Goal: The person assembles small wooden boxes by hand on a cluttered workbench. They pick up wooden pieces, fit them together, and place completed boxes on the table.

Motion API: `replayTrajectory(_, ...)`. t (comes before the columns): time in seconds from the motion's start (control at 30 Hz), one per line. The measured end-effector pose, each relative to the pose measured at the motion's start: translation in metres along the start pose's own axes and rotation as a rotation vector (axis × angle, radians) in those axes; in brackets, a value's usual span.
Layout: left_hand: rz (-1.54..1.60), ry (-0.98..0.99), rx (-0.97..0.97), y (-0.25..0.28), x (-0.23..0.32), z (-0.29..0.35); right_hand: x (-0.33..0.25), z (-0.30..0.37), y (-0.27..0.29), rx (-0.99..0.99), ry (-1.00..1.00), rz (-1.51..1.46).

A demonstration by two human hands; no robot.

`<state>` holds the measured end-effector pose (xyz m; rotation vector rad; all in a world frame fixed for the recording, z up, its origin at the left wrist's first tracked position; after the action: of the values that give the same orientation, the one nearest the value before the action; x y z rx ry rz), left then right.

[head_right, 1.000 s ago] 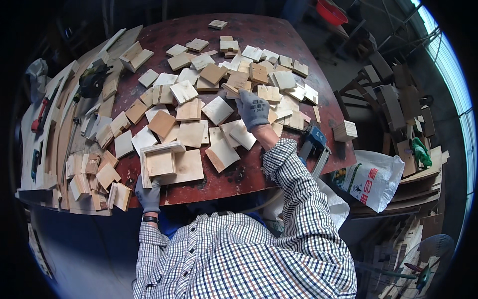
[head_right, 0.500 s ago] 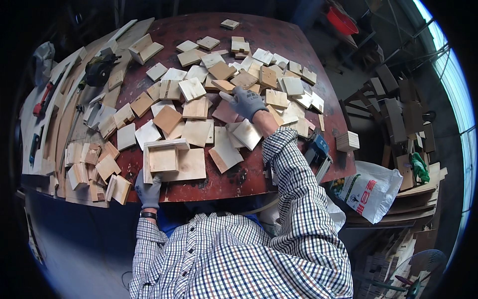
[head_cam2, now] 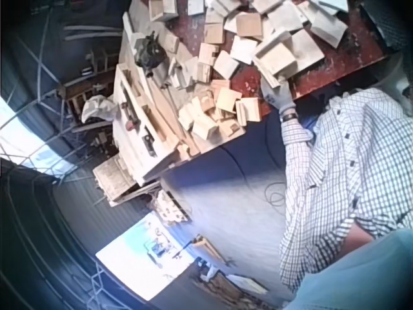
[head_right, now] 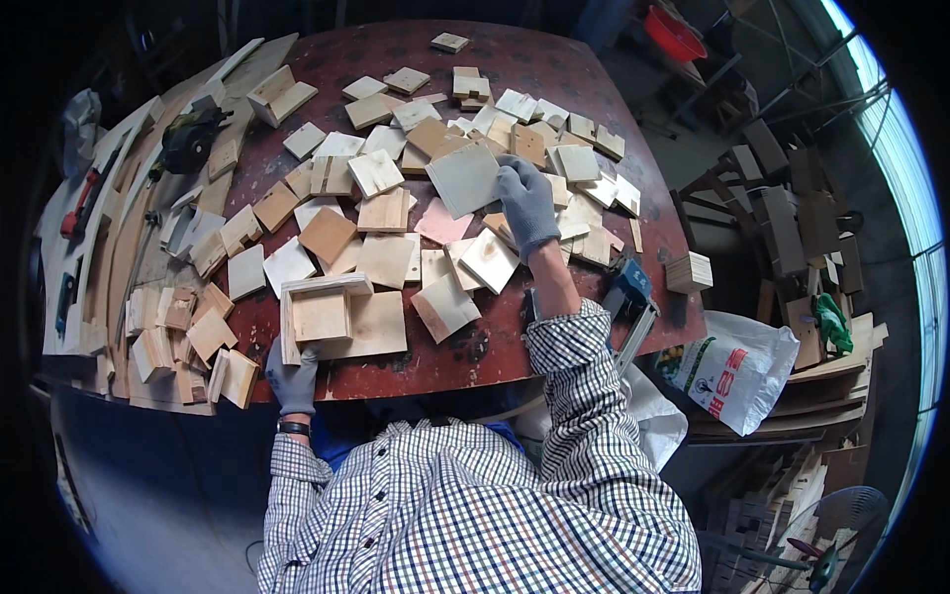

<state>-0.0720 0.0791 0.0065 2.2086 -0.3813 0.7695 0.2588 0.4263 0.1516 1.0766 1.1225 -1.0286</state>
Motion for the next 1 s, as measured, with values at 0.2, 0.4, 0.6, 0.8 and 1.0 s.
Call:
replayTrajectory(0.2,-0.027,-0.028,-0.010,0.003,-0.003,0.002,-0.039,0.065,-0.047,-0.136,0.051,-0.096)
replayTrajectory(0.4,-0.002,-0.052,-0.005,0.000,0.005,-0.003,0.030,0.125,-0.087,-0.230,-0.211,-0.085)
replayTrajectory(0.6,0.004,-0.046,0.026,0.006,0.007,-0.003,0.106,0.176,-0.142,-0.376,-0.504,-0.134)
replayTrajectory(0.8,0.030,-0.007,0.010,0.005,0.008,-0.005,0.113,0.195,-0.173,-0.430,-0.602,-0.305)
replayTrajectory(1.0,0.009,-0.051,0.043,0.009,0.015,-0.008,0.122,0.200,-0.176,-0.365,-0.477,-0.013)
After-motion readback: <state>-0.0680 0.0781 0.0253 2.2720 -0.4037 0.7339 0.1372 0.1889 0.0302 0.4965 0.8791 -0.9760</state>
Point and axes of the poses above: each hand's wrist, its own z-axis away from the middle knuckle, its own y-axis out of the back of the hand, x = y × z, the point moved 10 cm from there along -z, towards the middle knuckle, and after that the axes turned 15 degrees about -y, right-handed, at the moved point
